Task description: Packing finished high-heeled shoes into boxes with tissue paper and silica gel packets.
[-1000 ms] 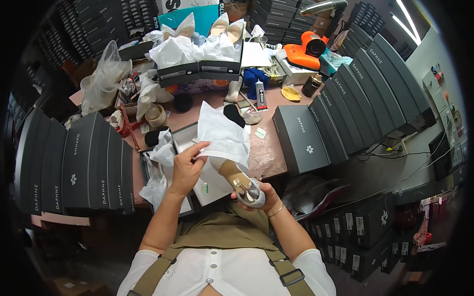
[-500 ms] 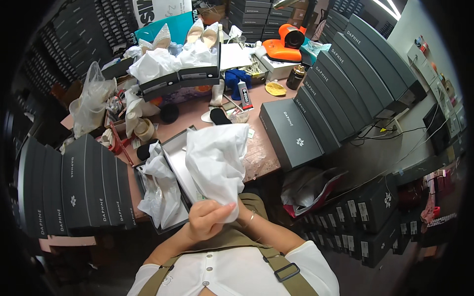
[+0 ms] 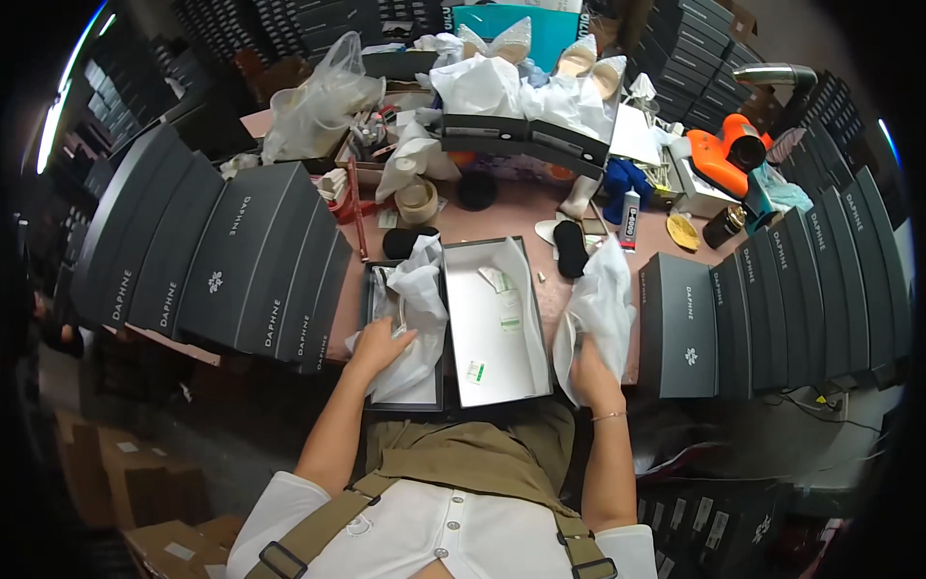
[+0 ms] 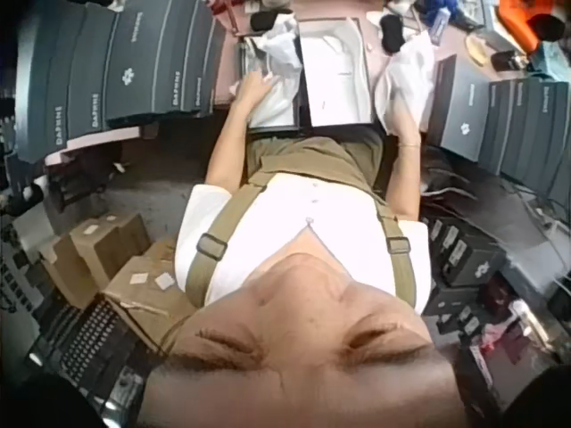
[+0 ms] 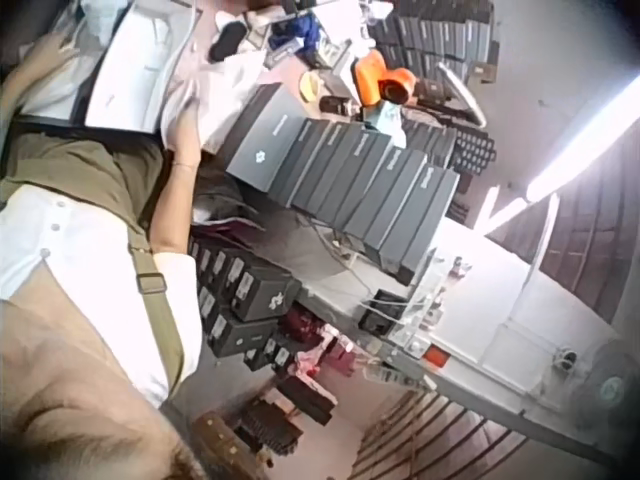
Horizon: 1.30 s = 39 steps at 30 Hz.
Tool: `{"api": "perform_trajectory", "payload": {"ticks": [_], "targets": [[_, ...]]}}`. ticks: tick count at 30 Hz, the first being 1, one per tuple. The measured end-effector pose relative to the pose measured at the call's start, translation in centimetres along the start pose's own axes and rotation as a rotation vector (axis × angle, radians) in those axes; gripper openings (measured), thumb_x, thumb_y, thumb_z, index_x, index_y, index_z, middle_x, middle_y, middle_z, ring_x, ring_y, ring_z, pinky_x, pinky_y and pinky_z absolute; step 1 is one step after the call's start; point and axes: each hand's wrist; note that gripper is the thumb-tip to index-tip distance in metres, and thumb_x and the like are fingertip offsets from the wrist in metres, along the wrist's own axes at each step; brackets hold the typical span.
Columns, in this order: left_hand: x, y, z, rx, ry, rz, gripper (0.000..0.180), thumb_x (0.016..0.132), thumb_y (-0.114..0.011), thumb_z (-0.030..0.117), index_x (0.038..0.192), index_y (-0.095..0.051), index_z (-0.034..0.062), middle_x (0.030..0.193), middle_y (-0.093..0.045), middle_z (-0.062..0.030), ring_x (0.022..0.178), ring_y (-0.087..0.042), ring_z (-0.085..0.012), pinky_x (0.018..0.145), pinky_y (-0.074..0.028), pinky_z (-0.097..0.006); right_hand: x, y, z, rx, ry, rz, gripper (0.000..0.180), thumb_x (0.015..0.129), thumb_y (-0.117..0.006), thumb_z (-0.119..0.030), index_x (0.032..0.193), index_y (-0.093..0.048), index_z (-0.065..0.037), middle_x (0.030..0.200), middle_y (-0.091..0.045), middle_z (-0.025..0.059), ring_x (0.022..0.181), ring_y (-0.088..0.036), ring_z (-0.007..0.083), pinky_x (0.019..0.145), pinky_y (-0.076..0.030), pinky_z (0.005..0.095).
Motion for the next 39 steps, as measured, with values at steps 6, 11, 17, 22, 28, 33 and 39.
{"api": "perform_trajectory", "payload": {"ticks": [6,11,17,22,28,33,39], "targets": [[-0.1,1.9,-3.5,-0.384,0.064,0.237,0.021,0.086,-0.056,0.017,0.085,-0.059,-0.0036,0.068,-0.059,-0.0156,0.058,-0.054,-0.0335,0.059,-0.045,-0.04,-2.2,7.0,-10.2,0.564,0.359,-0.063,0.036,0.086,-0.064,-0.007,0.119,-0.056,0.003,0.109,-0.063,0.0217,0.092,-0.066,0.0282,0.078,-0.055,0.0337],[-7.8,10.2,-0.2,-0.351,-0.245,0.303,0.018,0.08,-0.062,0.013,0.089,-0.058,-0.0021,0.076,-0.059,-0.0121,0.064,-0.054,-0.0277,0.064,-0.046,-0.034,0.1,6.8,-13.0,1.354,0.403,-0.219,0.064,0.089,-0.065,-0.025,0.142,-0.038,-0.002,0.131,-0.054,0.0176,0.119,-0.054,0.0234,0.097,-0.045,0.036],[-10.1,12.9,7.3,0.203,-1.009,-0.26,0.028,0.074,-0.067,0.012,0.101,-0.062,0.0047,0.085,-0.061,-0.0053,0.083,-0.061,-0.0215,0.1,-0.042,-0.045,2.3,4.9,-12.9,1.238,0.636,-1.205,0.102,0.072,-0.067,-0.069,0.134,-0.046,0.009,0.138,-0.046,0.022,0.128,-0.046,0.0272,0.107,-0.034,0.0371],[-2.6,14.5,10.7,-0.069,-1.101,-0.412,0.043,0.082,-0.066,0.018,0.124,-0.058,0.0107,0.124,-0.058,-0.0094,0.123,-0.05,-0.0222,0.113,-0.018,-0.053,-2.1,6.1,-7.9,1.404,0.492,-0.847,0.077,0.076,-0.07,-0.043,0.133,-0.049,0.005,0.134,-0.052,0.0184,0.125,-0.048,0.027,0.106,-0.034,0.0357],[16.4,6.7,6.4,0.363,-0.324,0.013,0.036,0.078,-0.068,0.02,0.106,-0.056,0.0003,0.11,-0.062,-0.0217,0.101,-0.06,-0.0392,0.084,-0.05,-0.047,-6.0,2.4,-5.2,1.992,0.367,-0.497,0.069,0.07,-0.071,-0.038,0.121,-0.059,0.007,0.128,-0.052,0.0283,0.105,-0.061,0.0412,0.094,-0.046,0.048],[17.2,5.2,4.3,-0.153,-0.297,0.287,0.019,0.077,-0.065,0.016,0.088,-0.068,0.0006,0.083,-0.068,-0.0199,0.082,-0.068,-0.0339,0.072,-0.052,-0.042,-8.7,3.3,-5.3,2.006,0.353,-0.295,0.065,0.069,-0.069,-0.043,0.11,-0.065,0.007,0.125,-0.052,0.0293,0.099,-0.063,0.0427,0.092,-0.048,0.0509],[4.1,12.7,12.4,-0.576,-0.401,0.487,0.015,0.087,-0.067,0.013,0.086,-0.062,-0.0011,0.07,-0.059,-0.0002,0.064,-0.049,-0.0046,0.056,-0.042,-0.022,-5.1,7.2,-12.3,1.997,0.221,-0.492,0.074,0.08,-0.058,-0.054,0.121,-0.056,0.006,0.112,-0.061,0.0243,0.092,-0.065,0.034,0.082,-0.054,0.0416]]}}
Point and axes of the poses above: each hand's wrist, its own x-axis towards the middle knuckle, its own y-axis out of the back of the hand, z = x × y
